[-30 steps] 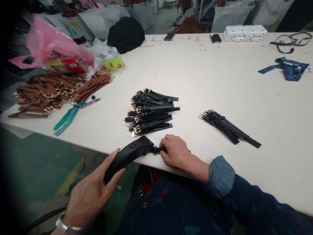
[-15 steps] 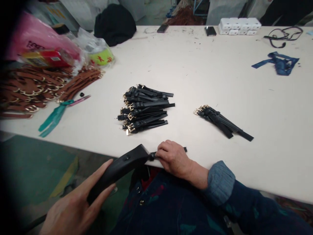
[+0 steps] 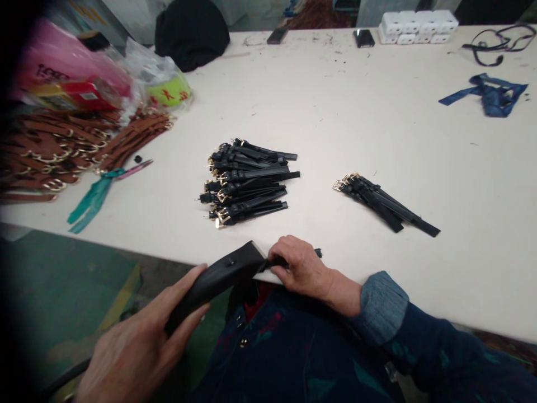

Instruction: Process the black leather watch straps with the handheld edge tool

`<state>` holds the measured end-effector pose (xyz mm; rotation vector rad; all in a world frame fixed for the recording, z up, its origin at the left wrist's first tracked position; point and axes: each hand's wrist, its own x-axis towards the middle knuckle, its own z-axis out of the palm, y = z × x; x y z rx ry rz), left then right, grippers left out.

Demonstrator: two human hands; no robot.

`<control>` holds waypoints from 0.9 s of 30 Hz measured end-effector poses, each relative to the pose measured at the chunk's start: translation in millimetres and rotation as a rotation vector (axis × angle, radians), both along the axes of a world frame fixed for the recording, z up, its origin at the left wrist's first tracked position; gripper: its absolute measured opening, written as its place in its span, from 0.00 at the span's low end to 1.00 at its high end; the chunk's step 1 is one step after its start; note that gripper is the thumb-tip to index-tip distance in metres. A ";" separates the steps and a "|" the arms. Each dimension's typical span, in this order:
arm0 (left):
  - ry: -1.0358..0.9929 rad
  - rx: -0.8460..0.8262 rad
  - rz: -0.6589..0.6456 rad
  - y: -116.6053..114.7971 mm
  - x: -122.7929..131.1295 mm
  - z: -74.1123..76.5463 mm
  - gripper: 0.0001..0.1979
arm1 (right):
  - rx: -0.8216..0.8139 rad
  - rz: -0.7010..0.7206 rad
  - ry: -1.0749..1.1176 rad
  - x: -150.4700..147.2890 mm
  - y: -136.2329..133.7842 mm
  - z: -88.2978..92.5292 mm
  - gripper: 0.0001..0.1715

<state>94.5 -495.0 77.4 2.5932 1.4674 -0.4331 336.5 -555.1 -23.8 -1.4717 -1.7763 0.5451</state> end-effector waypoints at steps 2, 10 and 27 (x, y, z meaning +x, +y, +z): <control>0.017 -0.024 0.017 4.2 9.9 2.1 0.27 | -0.017 -0.044 0.026 -0.1 0.7 -0.2 0.09; 0.057 -0.049 -0.002 7.8 -10.6 5.6 0.26 | -0.046 -0.046 0.081 0.7 2.4 2.2 0.12; 0.052 -0.024 0.020 16.3 15.0 8.3 0.27 | -0.047 -0.082 0.091 2.8 3.3 -10.5 0.12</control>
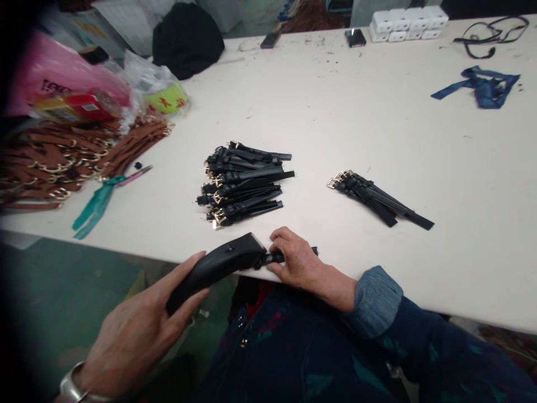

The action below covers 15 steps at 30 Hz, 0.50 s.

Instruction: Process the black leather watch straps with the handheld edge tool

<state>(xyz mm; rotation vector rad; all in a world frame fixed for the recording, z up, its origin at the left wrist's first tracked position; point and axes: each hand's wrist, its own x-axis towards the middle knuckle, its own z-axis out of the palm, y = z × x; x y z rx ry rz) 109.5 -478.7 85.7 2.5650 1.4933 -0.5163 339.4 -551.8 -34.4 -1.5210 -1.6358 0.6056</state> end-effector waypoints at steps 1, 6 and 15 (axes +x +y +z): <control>0.005 0.002 0.022 2.5 -4.7 0.1 0.28 | 0.001 0.002 0.000 0.1 -0.1 -0.6 0.12; 0.013 0.024 -0.007 3.6 -26.9 1.1 0.28 | 0.011 0.010 0.007 0.3 0.2 -1.1 0.11; 0.000 -0.030 -0.067 -5.3 9.3 3.4 0.26 | 0.034 -0.002 0.002 -0.3 1.3 1.3 0.11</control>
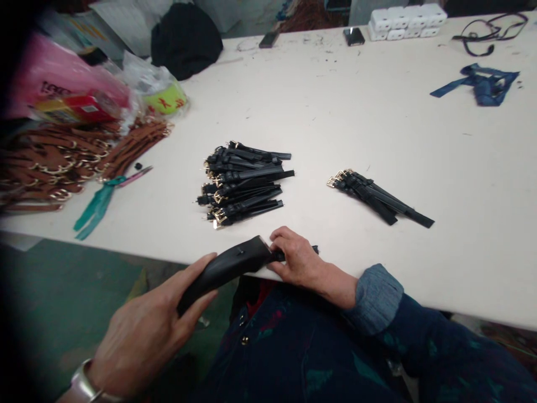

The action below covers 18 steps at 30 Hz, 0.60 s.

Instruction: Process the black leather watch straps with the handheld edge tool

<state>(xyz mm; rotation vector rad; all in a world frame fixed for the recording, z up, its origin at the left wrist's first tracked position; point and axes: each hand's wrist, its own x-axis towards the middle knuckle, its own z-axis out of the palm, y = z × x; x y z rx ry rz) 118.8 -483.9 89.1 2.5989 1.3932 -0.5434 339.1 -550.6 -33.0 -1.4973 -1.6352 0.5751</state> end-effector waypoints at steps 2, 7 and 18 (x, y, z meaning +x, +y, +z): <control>-0.014 -0.017 0.017 3.8 6.7 -1.1 0.26 | 0.006 -0.020 -0.010 0.3 -0.1 -1.8 0.13; -0.054 -0.037 0.070 10.7 -6.0 -4.3 0.27 | 0.000 0.010 -0.037 2.7 -1.1 -1.1 0.14; 0.053 -0.003 0.047 -3.4 -12.7 5.0 0.26 | -0.050 0.098 -0.038 6.3 -1.1 7.2 0.11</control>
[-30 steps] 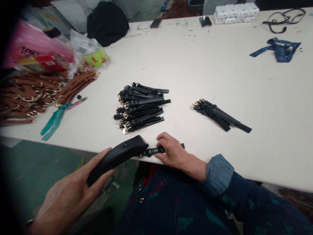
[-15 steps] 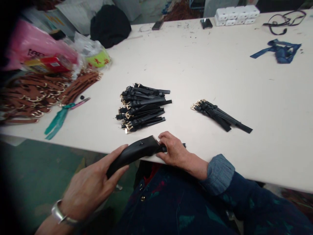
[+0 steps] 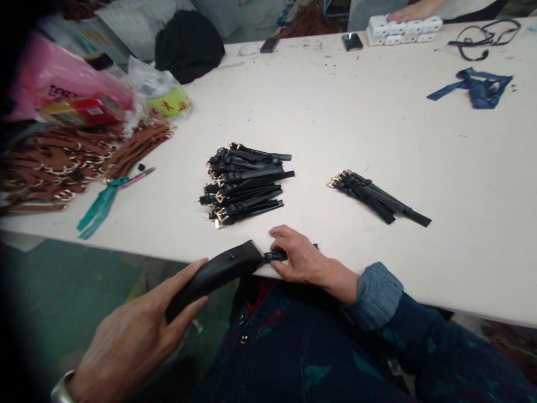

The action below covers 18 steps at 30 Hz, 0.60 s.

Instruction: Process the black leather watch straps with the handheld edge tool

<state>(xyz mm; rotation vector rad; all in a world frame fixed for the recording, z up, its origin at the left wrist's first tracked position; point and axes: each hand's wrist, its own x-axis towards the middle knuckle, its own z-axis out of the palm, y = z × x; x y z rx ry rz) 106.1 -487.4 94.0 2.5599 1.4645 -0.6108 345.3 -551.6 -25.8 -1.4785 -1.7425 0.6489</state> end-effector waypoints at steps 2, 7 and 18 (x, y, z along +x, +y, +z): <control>-0.034 0.006 -0.008 0.2 11.0 -1.0 0.26 | -0.008 -0.015 -0.003 -0.6 -0.2 -0.4 0.11; -0.106 -0.010 0.033 4.7 16.6 -6.9 0.26 | -0.014 -0.076 -0.028 -2.8 -2.2 -1.9 0.11; -0.113 -0.032 0.100 0.7 -24.0 -5.9 0.27 | -0.025 -0.141 -0.075 -9.8 -7.4 1.9 0.11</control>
